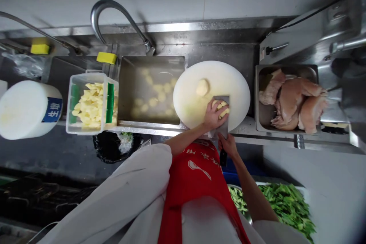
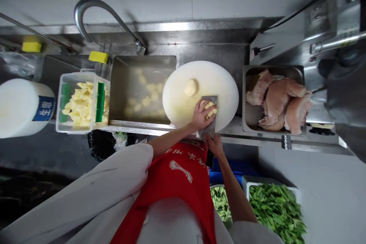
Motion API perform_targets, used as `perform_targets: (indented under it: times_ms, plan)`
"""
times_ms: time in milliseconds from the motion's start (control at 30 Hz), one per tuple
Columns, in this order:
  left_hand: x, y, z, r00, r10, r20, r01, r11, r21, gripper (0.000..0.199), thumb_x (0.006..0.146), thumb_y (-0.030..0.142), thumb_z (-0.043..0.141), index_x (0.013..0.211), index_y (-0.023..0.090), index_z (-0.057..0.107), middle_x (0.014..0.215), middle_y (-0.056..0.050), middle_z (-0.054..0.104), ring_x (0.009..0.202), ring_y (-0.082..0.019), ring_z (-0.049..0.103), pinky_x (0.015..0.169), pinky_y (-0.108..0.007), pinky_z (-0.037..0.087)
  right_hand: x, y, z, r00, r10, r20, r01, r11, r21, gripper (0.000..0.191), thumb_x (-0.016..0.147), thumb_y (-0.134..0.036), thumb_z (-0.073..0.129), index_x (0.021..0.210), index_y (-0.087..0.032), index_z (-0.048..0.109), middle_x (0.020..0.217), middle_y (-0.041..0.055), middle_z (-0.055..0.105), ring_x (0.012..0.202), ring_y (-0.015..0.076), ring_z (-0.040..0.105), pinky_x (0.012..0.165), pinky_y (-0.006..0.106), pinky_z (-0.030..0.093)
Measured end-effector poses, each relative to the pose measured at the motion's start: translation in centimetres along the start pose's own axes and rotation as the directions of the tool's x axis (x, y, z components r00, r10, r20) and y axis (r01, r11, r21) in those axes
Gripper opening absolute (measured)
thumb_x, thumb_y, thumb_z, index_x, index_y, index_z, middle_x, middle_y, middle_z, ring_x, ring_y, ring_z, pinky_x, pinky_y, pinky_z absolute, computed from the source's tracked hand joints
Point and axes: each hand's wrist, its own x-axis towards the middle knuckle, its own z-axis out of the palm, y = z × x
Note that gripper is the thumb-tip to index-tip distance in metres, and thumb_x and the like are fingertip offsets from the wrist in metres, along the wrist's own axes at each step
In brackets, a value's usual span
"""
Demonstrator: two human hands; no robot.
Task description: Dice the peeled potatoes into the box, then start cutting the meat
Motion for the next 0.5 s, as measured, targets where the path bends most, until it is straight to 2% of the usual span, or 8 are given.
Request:
perform_targets:
  times_ms: [167, 233, 300, 333, 400, 433, 500]
  plan:
    - [-2.0, 0.6, -1.8, 0.991, -0.09, 0.094, 0.089, 0.996, 0.01, 0.039, 0.096, 0.045, 0.054, 0.128, 0.029, 0.067, 0.149, -0.008, 0.048, 0.145, -0.03, 0.035, 0.126, -0.059, 0.026, -1.7, -0.3, 1.3, 1.0, -0.005, 0.005, 0.006, 0.982, -0.19, 0.054, 0.084, -0.073, 0.05, 0.061, -0.025, 0.041, 0.042, -0.0014, 0.047, 0.041, 0.0138, 0.046, 0.042, 0.026, 0.04]
    - [-2.9, 0.8, -3.5, 0.978, -0.147, 0.15, 0.142, 0.989, 0.041, 0.041, 0.096, 0.046, 0.052, 0.133, 0.031, 0.063, 0.153, -0.007, 0.044, 0.148, -0.03, 0.032, 0.127, -0.061, 0.022, -2.7, -1.0, 1.8, 1.0, -0.026, 0.008, 0.028, 0.953, -0.301, 0.052, 0.086, -0.071, 0.049, 0.063, -0.024, 0.045, 0.047, 0.001, 0.053, 0.046, 0.0156, 0.051, 0.047, 0.026, 0.042]
    - [-3.7, 0.4, -6.1, 0.962, -0.217, 0.167, 0.204, 0.975, 0.09, 0.046, 0.097, 0.047, 0.051, 0.14, 0.032, 0.057, 0.156, -0.008, 0.039, 0.151, -0.033, 0.026, 0.128, -0.064, 0.018, -3.2, -2.5, 3.0, 0.997, -0.07, 0.044, 0.081, 0.916, -0.393, 0.048, 0.087, -0.066, 0.049, 0.066, -0.023, 0.05, 0.054, 0.0034, 0.059, 0.054, 0.0172, 0.056, 0.052, 0.026, 0.045]
    - [-4.1, -0.2, -7.7, 0.958, -0.253, 0.133, 0.24, 0.964, 0.112, 0.048, 0.098, 0.046, 0.05, 0.143, 0.032, 0.054, 0.158, -0.008, 0.037, 0.152, -0.034, 0.023, 0.127, -0.066, 0.017, -3.1, -3.7, 3.9, 0.992, -0.1, 0.08, 0.125, 0.894, -0.43, 0.045, 0.087, -0.063, 0.049, 0.068, -0.023, 0.053, 0.059, 0.0044, 0.063, 0.058, 0.0177, 0.057, 0.055, 0.026, 0.046]
    - [-5.0, -2.1, -11.8, 0.949, -0.313, -0.04, 0.315, 0.94, 0.134, 0.051, 0.099, 0.045, 0.048, 0.148, 0.032, 0.047, 0.159, -0.008, 0.033, 0.153, -0.035, 0.02, 0.127, -0.066, 0.018, -2.5, -6.8, 6.9, 0.97, -0.17, 0.176, 0.235, 0.845, -0.48, 0.04, 0.088, -0.058, 0.049, 0.071, -0.022, 0.056, 0.066, 0.0056, 0.066, 0.064, 0.0181, 0.059, 0.06, 0.026, 0.046]
    - [-5.5, -3.5, -14.2, 0.932, -0.327, -0.159, 0.349, 0.927, 0.14, 0.051, 0.1, 0.044, 0.047, 0.15, 0.032, 0.045, 0.159, -0.008, 0.033, 0.153, -0.034, 0.021, 0.126, -0.065, 0.021, -1.9, -8.5, 9.1, 0.952, -0.198, 0.234, 0.292, 0.821, -0.49, 0.038, 0.088, -0.055, 0.048, 0.072, -0.022, 0.055, 0.066, 0.0056, 0.067, 0.064, 0.0179, 0.059, 0.061, 0.026, 0.046]
    - [-6.7, -6.8, -19.6, 0.862, -0.322, -0.392, 0.408, 0.899, 0.158, 0.05, 0.101, 0.042, 0.045, 0.15, 0.032, 0.044, 0.158, -0.009, 0.035, 0.152, -0.032, 0.024, 0.125, -0.062, 0.027, -0.5, -12.3, 14.6, 0.911, -0.209, 0.355, 0.37, 0.794, -0.482, 0.034, 0.089, -0.051, 0.048, 0.07, -0.023, 0.052, 0.059, 0.0033, 0.063, 0.058, 0.0162, 0.057, 0.058, 0.024, 0.044]
